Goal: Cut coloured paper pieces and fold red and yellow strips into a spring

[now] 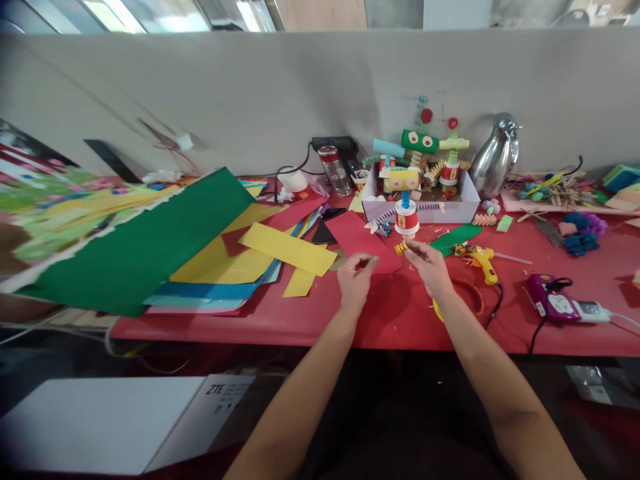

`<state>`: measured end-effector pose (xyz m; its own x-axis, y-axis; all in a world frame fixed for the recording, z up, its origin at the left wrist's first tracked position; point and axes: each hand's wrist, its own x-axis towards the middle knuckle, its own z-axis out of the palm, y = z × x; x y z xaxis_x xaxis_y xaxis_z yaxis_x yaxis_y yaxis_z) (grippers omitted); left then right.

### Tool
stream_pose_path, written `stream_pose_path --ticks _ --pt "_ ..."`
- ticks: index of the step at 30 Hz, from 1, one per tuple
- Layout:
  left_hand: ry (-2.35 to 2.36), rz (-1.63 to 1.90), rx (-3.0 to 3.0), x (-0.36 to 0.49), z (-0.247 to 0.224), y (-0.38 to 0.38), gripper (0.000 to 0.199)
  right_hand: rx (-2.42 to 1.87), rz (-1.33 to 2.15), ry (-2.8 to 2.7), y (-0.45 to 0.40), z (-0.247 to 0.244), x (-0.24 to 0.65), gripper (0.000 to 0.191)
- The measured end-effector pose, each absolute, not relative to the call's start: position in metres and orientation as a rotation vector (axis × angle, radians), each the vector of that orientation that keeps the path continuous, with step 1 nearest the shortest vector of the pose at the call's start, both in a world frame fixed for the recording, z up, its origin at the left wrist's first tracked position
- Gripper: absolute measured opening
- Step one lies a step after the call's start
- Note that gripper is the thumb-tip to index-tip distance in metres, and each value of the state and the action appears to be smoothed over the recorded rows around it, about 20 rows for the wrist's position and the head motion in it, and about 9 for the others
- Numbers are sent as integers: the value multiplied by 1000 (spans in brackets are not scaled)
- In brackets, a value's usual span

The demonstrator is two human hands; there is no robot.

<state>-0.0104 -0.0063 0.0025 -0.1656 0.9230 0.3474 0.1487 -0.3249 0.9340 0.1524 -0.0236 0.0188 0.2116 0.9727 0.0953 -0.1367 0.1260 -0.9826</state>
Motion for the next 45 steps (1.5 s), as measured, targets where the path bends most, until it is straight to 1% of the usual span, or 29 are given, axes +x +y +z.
stream_pose_path --ticks 4,8,9,10,13,16,18,20,23,26,32,42,45 --pt "1235 1552 1426 -12 0 -5 12 -1076 919 -980 -30 31 154 36" --pt "1239 1561 1407 -9 -1 -5 11 -1098 695 -1107 -29 68 171 34" --pt "1238 1568 1404 -9 2 -3 13 -1110 622 -1159 -25 81 177 33" --pt "1231 1578 1408 -8 8 0 20 -1126 539 -1207 -20 96 183 30" --pt "1173 1606 1491 -8 36 19 48 -1182 352 -1386 6 139 200 15" --pt "1072 1584 1667 -8 74 49 50 -1196 261 -1516 40 170 207 10" --pt "1019 1541 1743 -7 95 70 52 -1209 216 -1596 61 182 209 10" --pt "978 1478 1762 -6 110 88 53 -1215 184 -1669 77 187 209 10" --pt "916 1369 1732 -3 120 108 53 -1228 134 -1762 91 188 207 11" --pt "868 1279 1658 0 120 121 57 -1239 88 -1829 96 186 205 9" --pt "762 1187 1582 11 108 135 74 -1242 113 -1912 96 186 202 8" --pt "646 1145 1567 20 107 135 70 -1245 66 -1953 95 182 200 14" --pt "642 1144 1564 22 109 133 67 -1267 61 -1951 95 181 198 12"
